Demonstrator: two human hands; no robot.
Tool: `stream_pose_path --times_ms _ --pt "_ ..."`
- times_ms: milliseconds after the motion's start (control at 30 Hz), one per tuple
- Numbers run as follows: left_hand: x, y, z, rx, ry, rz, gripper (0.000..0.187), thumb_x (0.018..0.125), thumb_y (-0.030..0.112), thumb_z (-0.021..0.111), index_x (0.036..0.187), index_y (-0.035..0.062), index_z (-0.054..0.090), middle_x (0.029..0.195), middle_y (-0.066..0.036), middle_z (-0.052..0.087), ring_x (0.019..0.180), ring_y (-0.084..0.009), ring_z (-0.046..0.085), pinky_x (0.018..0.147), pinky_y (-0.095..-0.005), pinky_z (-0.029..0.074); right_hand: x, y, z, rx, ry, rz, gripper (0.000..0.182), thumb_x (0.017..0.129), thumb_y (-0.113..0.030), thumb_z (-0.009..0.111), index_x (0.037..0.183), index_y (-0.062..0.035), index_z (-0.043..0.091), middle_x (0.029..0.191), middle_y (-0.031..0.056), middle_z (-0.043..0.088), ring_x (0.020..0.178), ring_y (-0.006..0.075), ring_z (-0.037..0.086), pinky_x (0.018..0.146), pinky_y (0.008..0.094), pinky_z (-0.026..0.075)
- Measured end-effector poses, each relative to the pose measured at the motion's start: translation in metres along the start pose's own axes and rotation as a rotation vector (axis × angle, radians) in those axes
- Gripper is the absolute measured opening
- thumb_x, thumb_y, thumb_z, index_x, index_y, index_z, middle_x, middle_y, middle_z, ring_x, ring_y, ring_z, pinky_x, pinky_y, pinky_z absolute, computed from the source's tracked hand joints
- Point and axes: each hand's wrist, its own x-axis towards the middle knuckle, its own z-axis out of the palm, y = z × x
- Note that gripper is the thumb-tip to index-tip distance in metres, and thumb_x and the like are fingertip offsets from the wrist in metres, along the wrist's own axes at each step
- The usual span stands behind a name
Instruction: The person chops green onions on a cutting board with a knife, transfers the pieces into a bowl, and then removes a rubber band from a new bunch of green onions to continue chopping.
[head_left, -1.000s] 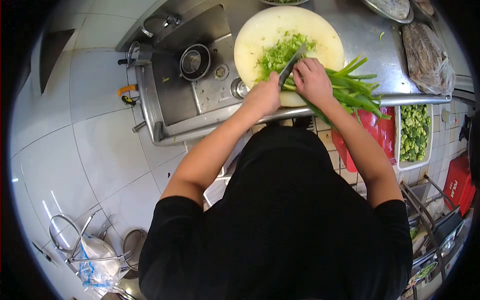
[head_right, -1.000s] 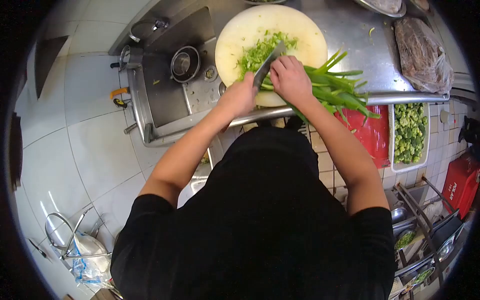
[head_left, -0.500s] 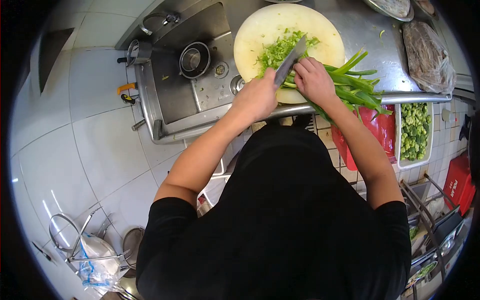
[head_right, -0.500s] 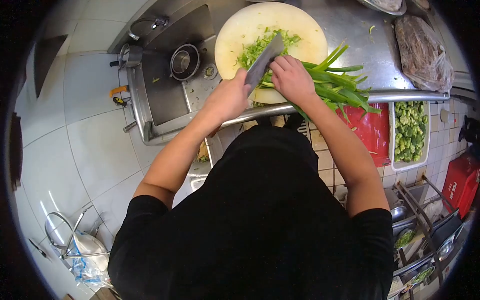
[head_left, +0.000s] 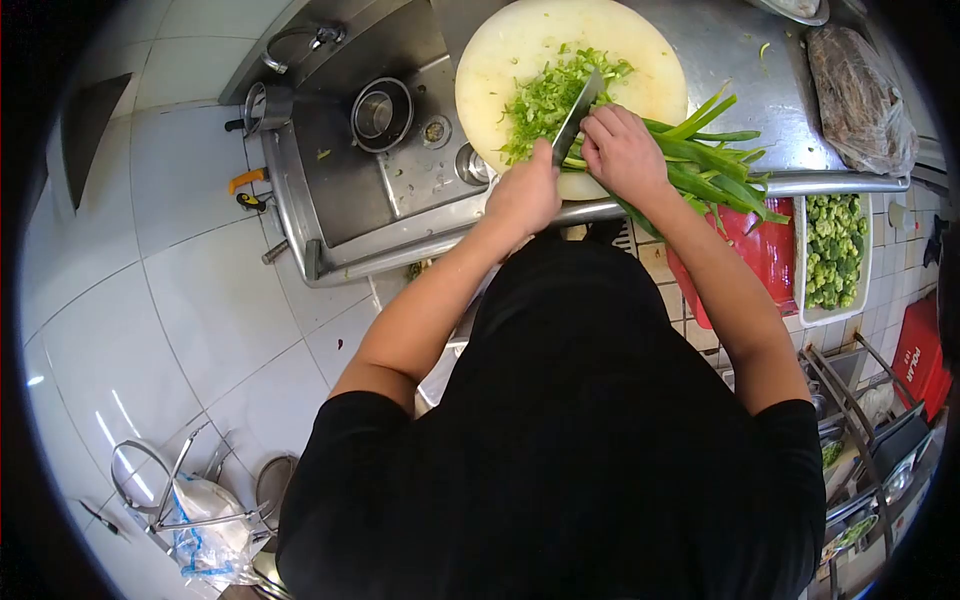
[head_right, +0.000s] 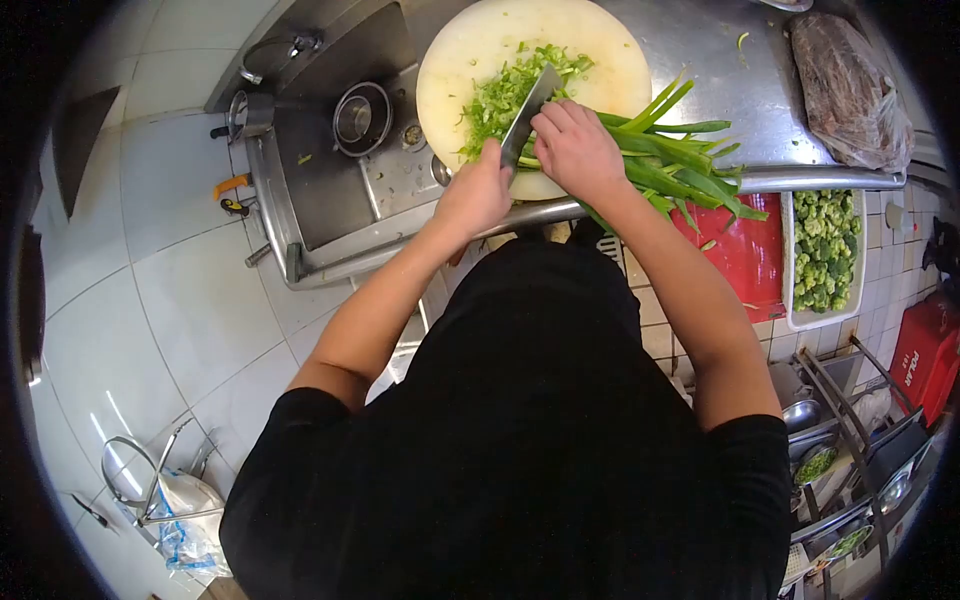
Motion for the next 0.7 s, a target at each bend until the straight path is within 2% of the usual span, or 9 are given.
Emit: stream_pose_path --times_ms 67,167,300,400,533,633,700 --pt "0.028 0.005 -0.008 -0.027 0.038 0.056 0.028 0.097 0.019 0.053 0.115 -0.0011 0.045 0.090 -0.034 0.065 0.090 -0.0503 0.064 0.081 -0.0563 0.049 -0.003 -0.002 -0.002 0.010 -0.042 0.024 0.016 0.080 -0.011 0.065 0.095 -0.0064 0.060 0.098 0.0099 0.059 0.102 0.0286 0.058 0.091 0.0398 0.048" --pt "0.029 0.020 -0.041 0.051 0.011 0.074 0.028 0.097 0.020 0.053 0.115 -0.0013 0.045 0.090 -0.034 0.065 0.089 -0.0511 0.063 0.080 -0.0564 0.049 0.000 0.001 0.001 0.023 -0.027 0.042 0.016 0.080 -0.011 0.065 0.094 -0.0062 0.059 0.097 0.0101 0.058 0.101 0.0289 0.059 0.090 0.0397 0.049" --pt "-0.023 0.033 -0.057 0.050 0.031 0.072 0.025 0.096 0.015 0.053 0.113 -0.0019 0.045 0.085 -0.033 0.066 0.084 -0.0494 0.065 0.078 -0.0577 0.049 -0.001 0.000 -0.001 0.033 -0.012 0.055 0.016 0.079 -0.010 0.065 0.093 -0.0059 0.059 0.096 0.0101 0.058 0.098 0.0288 0.060 0.089 0.0394 0.049" --pt "-0.038 0.024 -0.050 0.073 -0.033 0.012 0.024 0.095 0.013 0.053 0.112 -0.0022 0.045 0.085 -0.033 0.065 0.085 -0.0497 0.065 0.079 -0.0581 0.048 -0.001 -0.001 0.000 0.044 0.027 0.033 0.016 0.079 -0.010 0.065 0.093 -0.0057 0.059 0.094 0.0097 0.057 0.097 0.0281 0.059 0.089 0.0393 0.050" --pt "0.014 0.009 -0.004 0.088 -0.005 0.082 0.027 0.097 0.017 0.053 0.113 -0.0020 0.044 0.086 -0.033 0.065 0.085 -0.0519 0.064 0.078 -0.0582 0.048 0.001 -0.003 -0.003 0.012 -0.090 0.086 0.015 0.080 -0.013 0.065 0.092 -0.0058 0.060 0.095 0.0096 0.058 0.099 0.0272 0.059 0.089 0.0385 0.050" --pt "0.010 0.020 -0.024 0.072 -0.036 0.068 0.027 0.096 0.017 0.053 0.113 -0.0022 0.044 0.086 -0.033 0.065 0.086 -0.0514 0.064 0.078 -0.0586 0.048 -0.002 0.000 0.000 0.012 -0.002 0.045 0.014 0.080 -0.013 0.065 0.092 -0.0058 0.060 0.096 0.0096 0.058 0.099 0.0275 0.059 0.089 0.0385 0.050" --pt "-0.007 0.013 -0.028 0.062 -0.097 0.062 0.027 0.096 0.017 0.054 0.113 -0.0022 0.044 0.086 -0.033 0.065 0.085 -0.0515 0.064 0.078 -0.0587 0.048 -0.002 -0.002 -0.001 0.040 0.010 0.069 0.015 0.077 -0.007 0.065 0.092 -0.0041 0.062 0.097 0.0116 0.061 0.095 0.0300 0.062 0.086 0.0392 0.052"
